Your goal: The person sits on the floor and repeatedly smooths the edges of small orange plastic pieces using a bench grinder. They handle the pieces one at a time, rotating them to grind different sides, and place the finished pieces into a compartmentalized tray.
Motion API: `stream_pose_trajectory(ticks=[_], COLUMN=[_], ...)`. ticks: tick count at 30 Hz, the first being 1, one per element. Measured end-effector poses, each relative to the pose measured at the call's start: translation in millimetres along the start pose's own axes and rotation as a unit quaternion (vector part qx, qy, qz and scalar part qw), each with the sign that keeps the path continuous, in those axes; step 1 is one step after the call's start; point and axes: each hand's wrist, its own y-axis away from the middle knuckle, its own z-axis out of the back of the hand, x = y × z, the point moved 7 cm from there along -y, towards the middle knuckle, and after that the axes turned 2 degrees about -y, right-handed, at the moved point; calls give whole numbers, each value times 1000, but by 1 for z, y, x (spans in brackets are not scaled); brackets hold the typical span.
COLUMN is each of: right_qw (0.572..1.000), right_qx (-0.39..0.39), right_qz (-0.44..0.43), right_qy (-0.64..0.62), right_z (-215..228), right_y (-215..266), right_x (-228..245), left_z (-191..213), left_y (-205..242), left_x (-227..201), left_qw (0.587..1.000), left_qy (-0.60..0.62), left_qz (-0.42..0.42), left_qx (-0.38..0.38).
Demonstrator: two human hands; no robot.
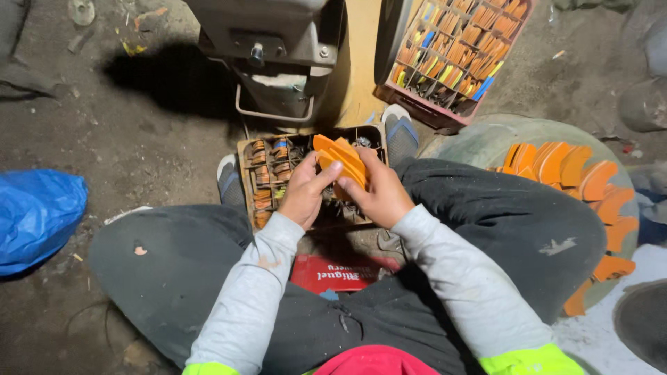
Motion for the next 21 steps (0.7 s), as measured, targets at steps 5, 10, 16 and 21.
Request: stream_pose_trajectory(ticks=[5, 10, 16, 21], right_qw=[959, 968, 938, 961], right_qx=[-51, -32, -142, -137], right_qz=[156, 106, 242, 218], right_qy=[231, 227, 204, 97], right_z=[-30, -34, -25, -24], right_y=[5, 7, 1, 6], right_x=[28, 27, 44, 29], left_z=[18, 48, 42, 38], left_y=[-12, -20, -17, -15], left_x=[11, 37, 61, 48], left_qw=[981, 974, 943, 938], left_qy=[-111, 5, 231, 231], left_qz=[-3, 8, 36, -2], left_qx=[-162, -227, -238, -257])
